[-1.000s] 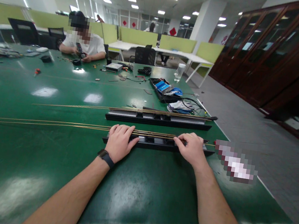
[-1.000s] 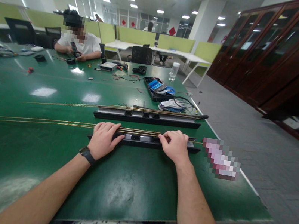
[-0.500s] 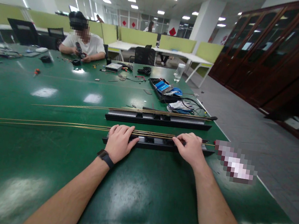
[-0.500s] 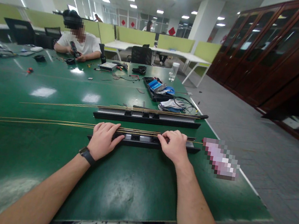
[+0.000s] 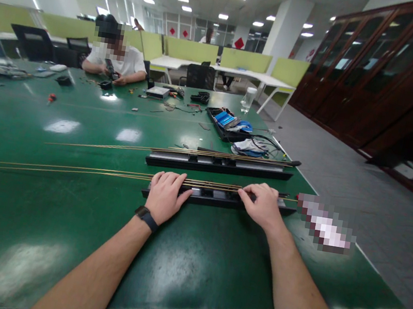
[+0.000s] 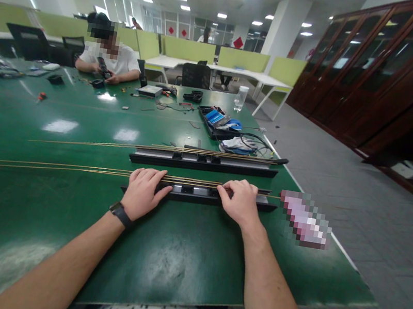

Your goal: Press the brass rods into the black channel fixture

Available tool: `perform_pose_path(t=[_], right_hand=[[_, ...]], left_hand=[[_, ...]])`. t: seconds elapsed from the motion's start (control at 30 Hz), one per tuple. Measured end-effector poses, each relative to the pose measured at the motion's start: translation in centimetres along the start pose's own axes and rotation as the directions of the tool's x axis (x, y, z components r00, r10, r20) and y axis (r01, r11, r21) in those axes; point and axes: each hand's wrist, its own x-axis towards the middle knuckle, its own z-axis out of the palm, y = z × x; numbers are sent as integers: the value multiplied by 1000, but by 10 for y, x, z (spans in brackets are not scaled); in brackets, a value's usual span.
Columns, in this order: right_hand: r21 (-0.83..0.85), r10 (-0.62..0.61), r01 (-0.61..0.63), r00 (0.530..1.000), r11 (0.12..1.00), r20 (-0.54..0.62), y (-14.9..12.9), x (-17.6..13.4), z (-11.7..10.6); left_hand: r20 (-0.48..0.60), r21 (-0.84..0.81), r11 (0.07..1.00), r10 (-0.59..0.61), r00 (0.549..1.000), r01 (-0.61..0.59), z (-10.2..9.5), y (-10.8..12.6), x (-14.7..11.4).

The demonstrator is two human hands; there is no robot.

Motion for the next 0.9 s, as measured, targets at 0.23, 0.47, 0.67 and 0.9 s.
perform_pose_path(t=[0.23, 0.47, 0.67, 0.9], right_hand=[[-3, 18, -18, 1000, 1000, 13, 0, 1, -2], [-10, 44, -44, 999, 999, 14, 3, 2, -4], [23, 12, -12, 1000, 1000, 6, 0, 0, -2], [11, 16, -16, 1000, 1000, 9, -2, 1, 0]], left_hand=[[3, -4, 1000, 0, 1000, 0, 0, 0, 0], [4, -15, 1000, -2, 1000, 3, 0, -1, 0], [4, -18, 1000, -7, 1000, 7, 1, -1, 0], [7, -9, 1000, -7, 1000, 7, 0, 0, 0]])
